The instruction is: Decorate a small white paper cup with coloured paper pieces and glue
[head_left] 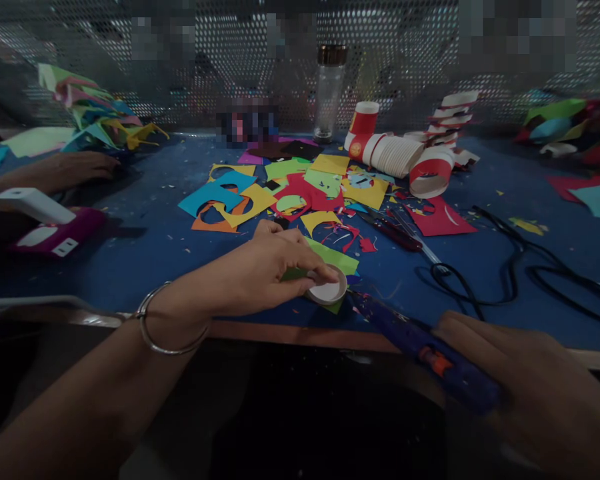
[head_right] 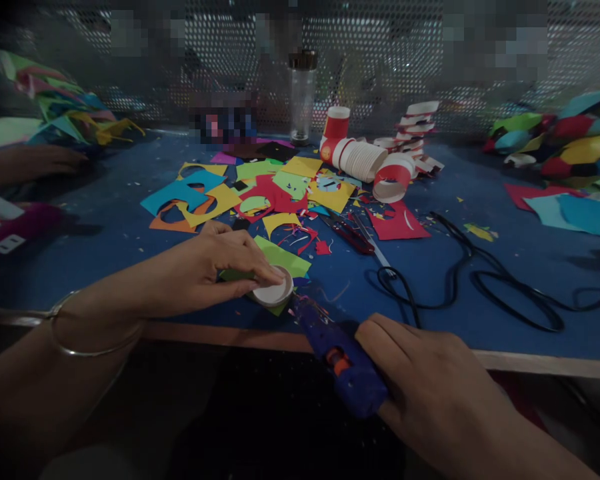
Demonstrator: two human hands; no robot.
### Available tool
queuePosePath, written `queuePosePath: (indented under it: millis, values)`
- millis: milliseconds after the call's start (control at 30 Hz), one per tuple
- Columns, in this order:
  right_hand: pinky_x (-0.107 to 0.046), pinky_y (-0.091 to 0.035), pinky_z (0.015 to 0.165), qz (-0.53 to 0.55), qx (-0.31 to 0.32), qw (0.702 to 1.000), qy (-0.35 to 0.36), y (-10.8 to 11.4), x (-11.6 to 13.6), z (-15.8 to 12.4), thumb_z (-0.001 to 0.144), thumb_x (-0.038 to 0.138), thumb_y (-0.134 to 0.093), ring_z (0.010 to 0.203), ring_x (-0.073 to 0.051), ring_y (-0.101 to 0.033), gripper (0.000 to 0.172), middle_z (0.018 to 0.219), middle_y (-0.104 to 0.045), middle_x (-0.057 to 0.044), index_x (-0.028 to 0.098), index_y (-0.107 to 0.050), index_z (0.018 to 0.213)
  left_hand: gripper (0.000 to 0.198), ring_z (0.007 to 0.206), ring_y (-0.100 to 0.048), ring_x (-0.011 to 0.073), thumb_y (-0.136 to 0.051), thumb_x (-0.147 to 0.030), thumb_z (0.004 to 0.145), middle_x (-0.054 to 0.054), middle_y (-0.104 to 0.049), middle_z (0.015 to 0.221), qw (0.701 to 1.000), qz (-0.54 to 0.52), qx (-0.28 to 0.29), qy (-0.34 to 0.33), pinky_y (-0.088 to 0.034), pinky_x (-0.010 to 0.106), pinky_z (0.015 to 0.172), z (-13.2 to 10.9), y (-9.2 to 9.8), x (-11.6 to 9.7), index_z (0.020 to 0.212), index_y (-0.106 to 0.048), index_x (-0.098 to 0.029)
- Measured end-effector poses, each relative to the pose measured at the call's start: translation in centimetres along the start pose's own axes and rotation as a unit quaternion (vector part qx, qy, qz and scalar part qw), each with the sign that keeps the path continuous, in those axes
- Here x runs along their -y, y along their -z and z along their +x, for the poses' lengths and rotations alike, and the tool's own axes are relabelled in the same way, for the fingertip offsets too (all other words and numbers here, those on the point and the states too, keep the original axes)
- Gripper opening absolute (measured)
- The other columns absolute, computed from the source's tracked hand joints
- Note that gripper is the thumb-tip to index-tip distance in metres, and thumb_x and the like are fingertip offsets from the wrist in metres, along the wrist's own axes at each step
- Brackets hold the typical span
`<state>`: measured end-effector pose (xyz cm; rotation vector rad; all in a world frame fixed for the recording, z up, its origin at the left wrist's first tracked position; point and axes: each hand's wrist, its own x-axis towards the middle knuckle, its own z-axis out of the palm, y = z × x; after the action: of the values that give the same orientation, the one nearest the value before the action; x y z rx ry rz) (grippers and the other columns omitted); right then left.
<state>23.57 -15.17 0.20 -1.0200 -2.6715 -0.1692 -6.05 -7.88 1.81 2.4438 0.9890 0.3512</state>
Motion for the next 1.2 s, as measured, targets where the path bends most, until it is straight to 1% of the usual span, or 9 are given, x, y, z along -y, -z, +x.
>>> queuePosePath:
  millis: [167,333,433,567,700,833,900,1067,1200]
  values:
    - [-0.028,-0.04,0.038,0.025,0.029,0.999,0.0,-0.2,0.4,-0.9,0.089,0.01,-0.041,0.044,-0.014,-0.062,0.02,0.062,-0.06,0.007,0.03,-0.039,0.087,0.027,0.096,-0.062,0.0197,-0.062,-0.023,0.096,-0.003,-0.08,0.104,1.0,-0.001,-0.009,-0.002,-0.031,0.041,0.099,-0.1,-0.1,0.1,0.115,-0.077,-0.036]
    - [-0.029,-0.044,0.044,0.045,-0.01,0.999,0.014,-0.4,0.9,-0.9,0.087,0.006,-0.035,0.051,-0.015,-0.064,0.024,0.07,-0.065,0.003,0.029,-0.039,0.09,0.026,0.096,-0.061,0.0205,-0.062,-0.026,0.096,-0.001,-0.079,0.101,1.0,0.007,-0.017,-0.006,-0.035,0.04,0.096,-0.1,-0.2,0.2,0.115,-0.077,-0.035]
    - [-0.028,-0.043,0.043,0.047,-0.004,0.999,0.012,-0.4,1.0,-0.7,0.088,0.008,-0.036,0.05,-0.015,-0.064,0.022,0.072,-0.066,0.002,0.029,-0.038,0.09,0.027,0.095,-0.061,0.0197,-0.061,-0.024,0.096,-0.002,-0.079,0.101,1.0,0.009,-0.014,-0.007,-0.034,0.04,0.098,-0.1,-0.2,0.1,0.116,-0.077,-0.035]
    - [-0.028,-0.042,0.044,0.074,0.007,0.997,0.005,-0.3,1.2,-0.7,0.089,0.01,-0.039,0.051,-0.014,-0.063,0.019,0.071,-0.064,0.004,0.029,-0.04,0.09,0.028,0.095,-0.06,0.0191,-0.061,-0.023,0.097,-0.003,-0.079,0.102,1.0,0.009,-0.011,-0.008,-0.032,0.04,0.098,-0.1,-0.1,0.0,0.116,-0.077,-0.036]
    - [-0.026,-0.038,0.044,0.088,0.03,0.996,-0.007,-0.4,1.5,-0.6,0.089,0.011,-0.039,0.051,-0.012,-0.062,0.019,0.071,-0.062,0.006,0.028,-0.044,0.096,0.027,0.096,-0.06,0.0201,-0.061,-0.026,0.097,-0.002,-0.079,0.099,1.0,0.014,-0.013,-0.001,-0.033,0.039,0.096,-0.1,-0.2,0.1,0.116,-0.077,-0.037]
    - [-0.027,-0.036,0.042,0.08,0.009,0.997,0.003,-0.7,1.6,-0.5,0.09,0.013,-0.04,0.048,-0.013,-0.059,0.015,0.069,-0.06,0.007,0.028,-0.042,0.093,0.027,0.095,-0.06,0.0196,-0.061,-0.026,0.097,-0.002,-0.079,0.1,1.0,0.011,-0.01,-0.004,-0.033,0.04,0.097,-0.1,-0.2,0.1,0.116,-0.077,-0.036]
    - [-0.028,-0.038,0.044,0.075,-0.007,0.997,0.008,-0.8,1.7,-0.4,0.089,0.012,-0.039,0.049,-0.014,-0.06,0.015,0.071,-0.062,0.005,0.028,-0.04,0.09,0.027,0.094,-0.06,0.0191,-0.062,-0.025,0.097,-0.003,-0.079,0.099,1.0,0.012,-0.009,-0.003,-0.032,0.039,0.097,-0.1,-0.1,0.1,0.116,-0.077,-0.037]
    - [-0.03,-0.041,0.045,0.084,-0.012,0.996,0.014,-0.7,2.0,-0.3,0.085,0.012,-0.041,0.053,-0.017,-0.063,0.017,0.072,-0.066,0.003,0.028,-0.038,0.087,0.026,0.091,-0.059,0.0173,-0.062,-0.026,0.097,-0.003,-0.078,0.097,1.0,0.014,-0.016,-0.001,-0.033,0.038,0.096,-0.1,0.0,0.0,0.115,-0.077,-0.037]
    - [-0.03,-0.045,0.049,0.091,-0.011,0.996,0.008,-0.7,2.2,-0.2,0.084,0.009,-0.041,0.06,-0.018,-0.068,0.02,0.082,-0.072,-0.001,0.028,-0.04,0.088,0.027,0.09,-0.059,0.0176,-0.061,-0.024,0.097,-0.002,-0.078,0.101,1.0,0.01,-0.012,-0.002,-0.034,0.04,0.096,-0.1,0.0,0.1,0.116,-0.077,-0.037]
